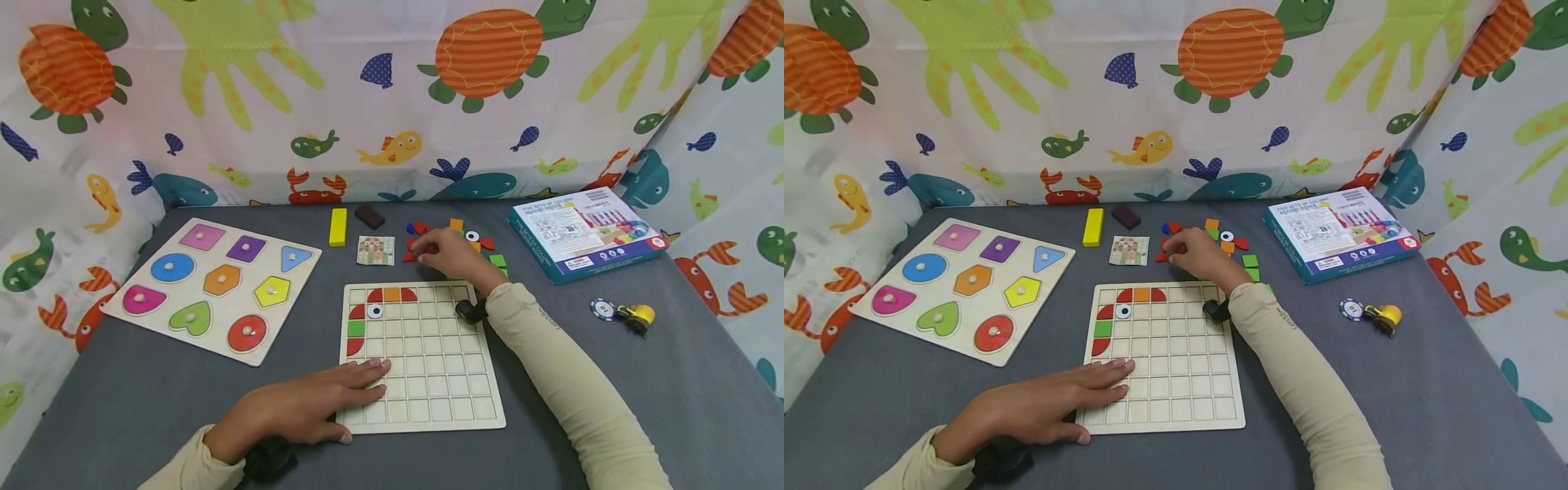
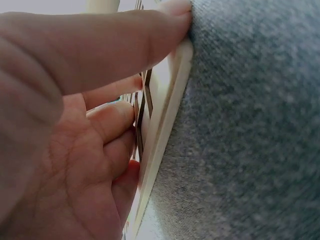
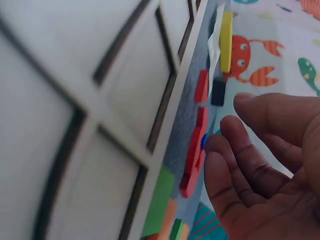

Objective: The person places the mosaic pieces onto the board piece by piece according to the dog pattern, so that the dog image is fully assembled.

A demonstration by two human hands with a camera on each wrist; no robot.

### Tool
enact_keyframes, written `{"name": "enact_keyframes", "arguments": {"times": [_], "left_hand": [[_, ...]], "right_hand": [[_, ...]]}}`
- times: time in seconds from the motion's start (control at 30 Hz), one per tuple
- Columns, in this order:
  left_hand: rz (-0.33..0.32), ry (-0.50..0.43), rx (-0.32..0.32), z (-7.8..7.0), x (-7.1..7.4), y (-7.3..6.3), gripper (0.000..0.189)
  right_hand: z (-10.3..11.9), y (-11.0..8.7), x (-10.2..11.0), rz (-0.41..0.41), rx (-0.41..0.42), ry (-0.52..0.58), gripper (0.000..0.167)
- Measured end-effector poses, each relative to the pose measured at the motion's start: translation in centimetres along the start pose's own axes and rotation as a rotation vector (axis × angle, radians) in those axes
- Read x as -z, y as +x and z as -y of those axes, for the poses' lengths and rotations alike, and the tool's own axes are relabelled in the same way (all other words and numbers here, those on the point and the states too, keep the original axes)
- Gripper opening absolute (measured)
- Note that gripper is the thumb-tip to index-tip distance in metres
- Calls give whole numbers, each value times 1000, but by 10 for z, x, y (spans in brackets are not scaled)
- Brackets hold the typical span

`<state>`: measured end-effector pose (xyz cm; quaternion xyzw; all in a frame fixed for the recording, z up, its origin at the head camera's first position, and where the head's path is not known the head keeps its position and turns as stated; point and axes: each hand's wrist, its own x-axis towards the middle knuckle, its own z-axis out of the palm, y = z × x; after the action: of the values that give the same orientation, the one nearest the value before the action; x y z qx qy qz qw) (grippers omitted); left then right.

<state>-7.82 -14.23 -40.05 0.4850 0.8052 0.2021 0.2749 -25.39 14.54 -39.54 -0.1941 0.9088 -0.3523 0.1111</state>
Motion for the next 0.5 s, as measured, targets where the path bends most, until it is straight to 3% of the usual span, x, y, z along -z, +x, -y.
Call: {"name": "enact_keyframes", "arguments": {"times": [0.2, 0.5], "left_hand": [[6, 2, 5, -1, 1, 1, 75], [-1, -10, 2, 0, -1, 0, 73]], "right_hand": [[-9, 4, 1, 2, -48, 15, 27], [-1, 16, -5, 48, -52, -21, 26]]}}
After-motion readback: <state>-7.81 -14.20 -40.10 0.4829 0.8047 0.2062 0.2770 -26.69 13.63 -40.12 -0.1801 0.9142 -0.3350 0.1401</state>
